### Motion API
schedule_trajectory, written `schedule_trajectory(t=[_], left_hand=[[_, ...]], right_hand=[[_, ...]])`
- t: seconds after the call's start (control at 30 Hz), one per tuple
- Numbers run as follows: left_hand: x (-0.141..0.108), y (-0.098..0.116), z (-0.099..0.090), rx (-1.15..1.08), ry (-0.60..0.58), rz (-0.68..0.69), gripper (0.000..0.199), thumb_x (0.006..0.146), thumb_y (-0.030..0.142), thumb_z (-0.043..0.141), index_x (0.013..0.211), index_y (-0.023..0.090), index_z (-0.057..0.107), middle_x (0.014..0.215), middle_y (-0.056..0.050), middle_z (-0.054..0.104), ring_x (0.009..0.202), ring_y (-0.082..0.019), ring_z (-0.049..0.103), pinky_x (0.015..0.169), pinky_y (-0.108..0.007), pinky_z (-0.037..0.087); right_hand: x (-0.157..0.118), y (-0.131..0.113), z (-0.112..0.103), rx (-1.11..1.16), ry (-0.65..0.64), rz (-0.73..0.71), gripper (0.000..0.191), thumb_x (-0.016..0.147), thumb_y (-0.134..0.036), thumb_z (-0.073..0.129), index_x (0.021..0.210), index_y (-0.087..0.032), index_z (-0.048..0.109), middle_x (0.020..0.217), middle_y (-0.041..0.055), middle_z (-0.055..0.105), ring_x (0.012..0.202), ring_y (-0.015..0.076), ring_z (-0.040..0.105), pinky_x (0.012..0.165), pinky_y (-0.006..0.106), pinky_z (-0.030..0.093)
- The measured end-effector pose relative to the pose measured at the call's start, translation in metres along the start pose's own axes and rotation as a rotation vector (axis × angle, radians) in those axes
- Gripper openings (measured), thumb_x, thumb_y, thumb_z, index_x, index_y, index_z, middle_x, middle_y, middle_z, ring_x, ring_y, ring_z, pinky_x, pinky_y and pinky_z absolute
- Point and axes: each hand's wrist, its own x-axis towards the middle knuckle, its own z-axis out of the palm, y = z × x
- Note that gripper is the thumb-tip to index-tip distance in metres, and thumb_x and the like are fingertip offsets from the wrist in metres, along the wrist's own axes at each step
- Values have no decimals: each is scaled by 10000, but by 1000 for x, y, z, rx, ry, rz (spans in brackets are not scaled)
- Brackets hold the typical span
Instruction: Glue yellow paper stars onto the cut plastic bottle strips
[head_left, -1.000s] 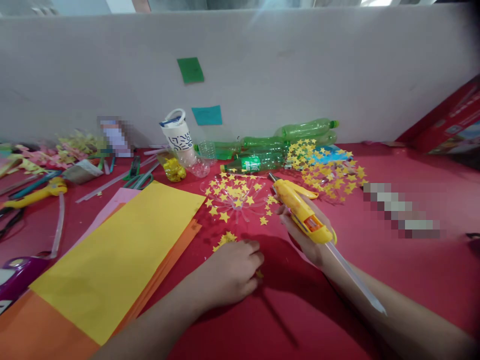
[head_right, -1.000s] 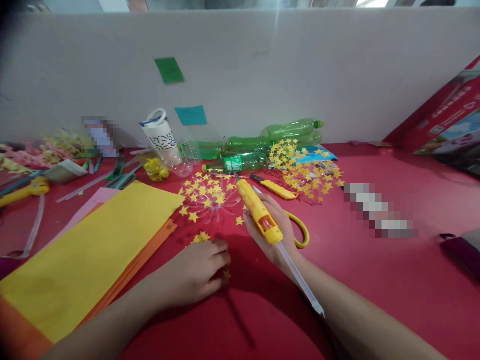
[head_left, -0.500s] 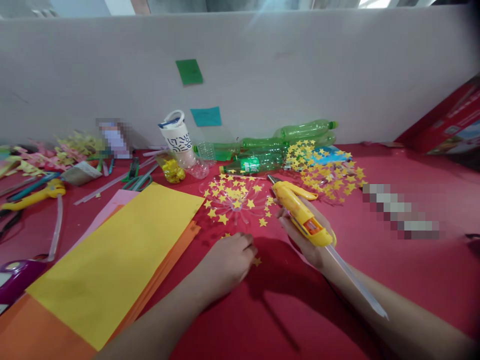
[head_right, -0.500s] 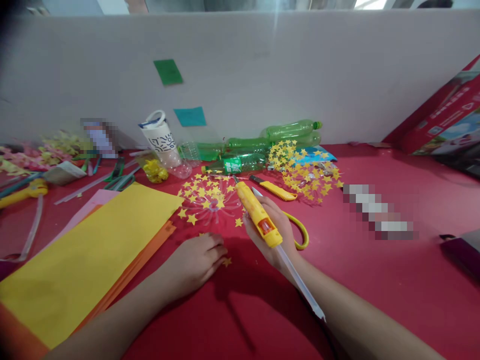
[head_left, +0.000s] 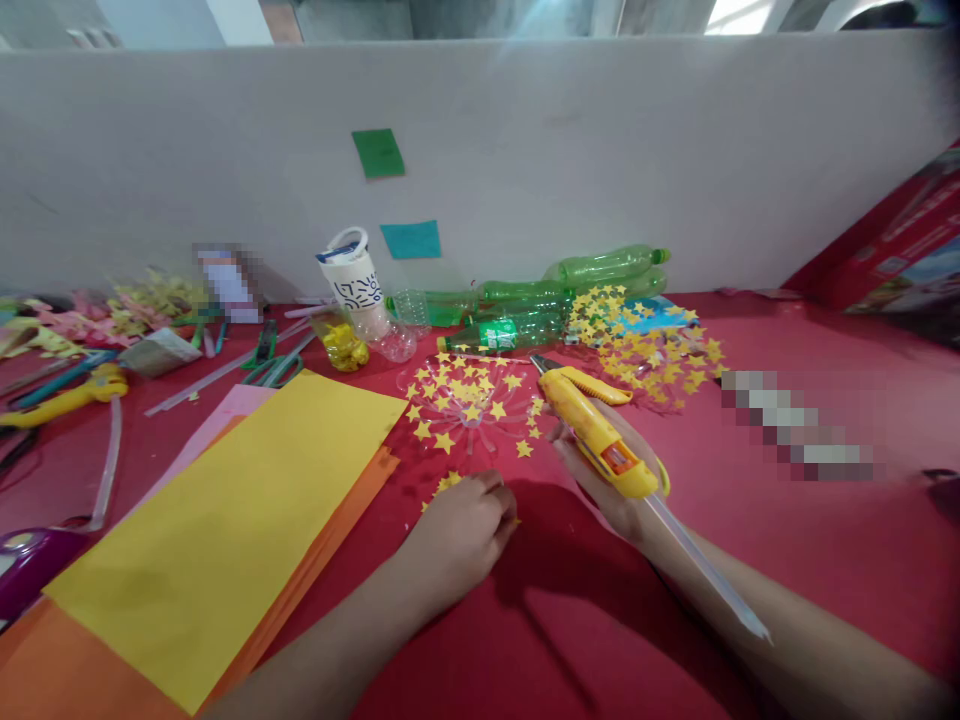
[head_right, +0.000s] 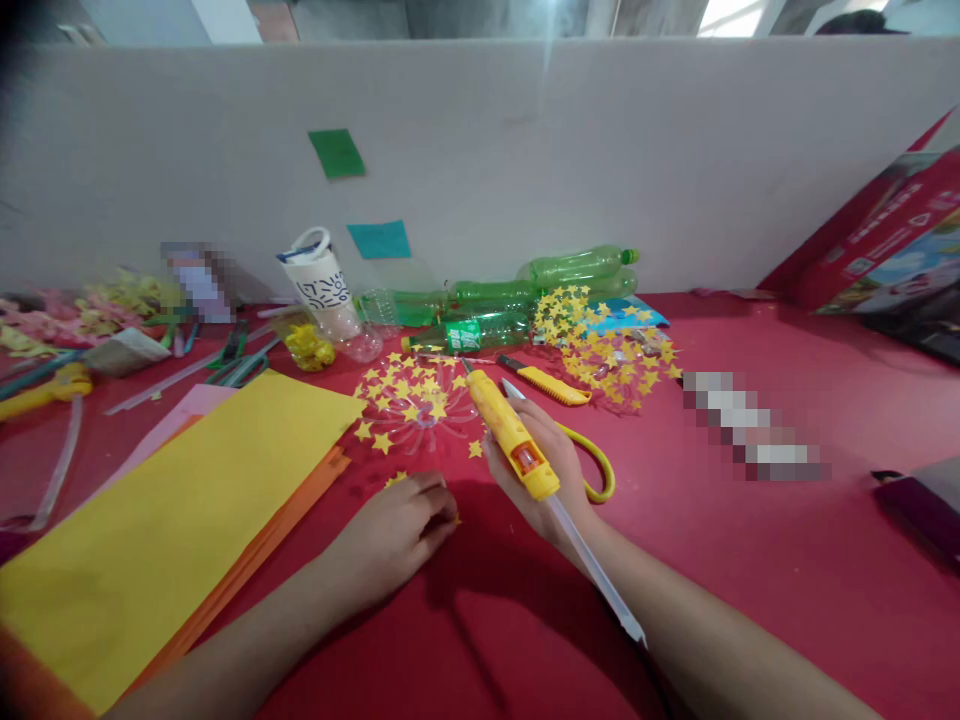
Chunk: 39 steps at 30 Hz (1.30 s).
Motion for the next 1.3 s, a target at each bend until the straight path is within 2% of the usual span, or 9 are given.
schedule_trajectory(t=[0.23, 0.43, 0.6, 0.67, 0.77, 0.83, 0.93, 1.0, 1.3], left_hand=[[1, 3, 2, 215, -60, 90, 324, 934, 197, 314, 821, 145, 613, 893, -102, 632, 763, -213, 598, 673, -342, 484], [-1, 0, 4, 88, 25, 65, 231, 918, 276, 394, 902, 154, 589, 981, -98, 613, 826, -210, 589, 755, -350, 492], [0, -5, 11, 24, 48, 76, 247, 922, 225, 377, 849, 153, 601, 935, -94, 614, 809, -203, 579, 752, -344, 478], [-1, -5, 10, -88, 121, 68, 225, 912, 204, 399, 856, 153, 612, 932, -94, 613, 836, -199, 573, 782, -340, 465], [-4, 0, 0, -474, 272, -7, 147, 880, 218, 488, 841, 162, 618, 860, -60, 602, 792, -163, 560, 736, -286, 451], [-7, 3, -8, -785, 324, -76, 114, 847, 237, 548, 789, 163, 613, 799, -33, 592, 742, -141, 548, 698, -263, 441], [-7, 7, -14, -1219, 292, -219, 106, 787, 257, 630, 752, 163, 596, 700, 15, 555, 593, -87, 480, 577, -216, 399], [-5, 7, -14, -1391, 252, -299, 141, 763, 277, 660, 735, 159, 589, 654, 37, 521, 512, -56, 406, 506, -196, 344], [-4, 8, -14, -1395, 167, -342, 256, 779, 376, 637, 703, 132, 620, 602, 13, 538, 493, -61, 410, 478, -202, 317]], right_hand=[[-2, 5, 1, 8, -3, -19, 106, 775, -179, 604, 862, -239, 613, 968, 46, 647, 888, 222, 644, 758, 344, 535], [-3, 1, 1, -11, 28, -3, 186, 805, -200, 585, 980, -257, 610, 970, 37, 658, 814, 193, 648, 751, 332, 531], [-3, -4, 1, -6, 14, -3, 107, 797, -197, 590, 890, -246, 613, 941, 34, 648, 864, 199, 635, 801, 335, 516], [-4, -4, 4, 7, 42, -4, 79, 795, -202, 585, 859, -243, 606, 937, 39, 643, 880, 205, 630, 810, 344, 513], [-6, -5, 7, 55, 86, 46, 64, 787, -192, 575, 831, -238, 573, 938, 50, 640, 830, 199, 632, 737, 337, 528], [-8, -7, 8, 80, 2, 43, 95, 754, -158, 586, 788, -233, 537, 916, 42, 635, 772, 181, 630, 678, 311, 529], [-13, -10, 7, 75, -228, -7, 137, 722, -137, 605, 771, -223, 510, 831, 13, 619, 677, 147, 610, 611, 265, 510], [-17, -11, 7, 40, -298, -8, 125, 730, -150, 608, 782, -218, 517, 777, 1, 604, 642, 139, 595, 584, 251, 492], [-26, -5, 13, -167, -225, -54, 109, 746, -182, 620, 785, -232, 531, 741, 8, 592, 648, 167, 584, 548, 257, 466]])
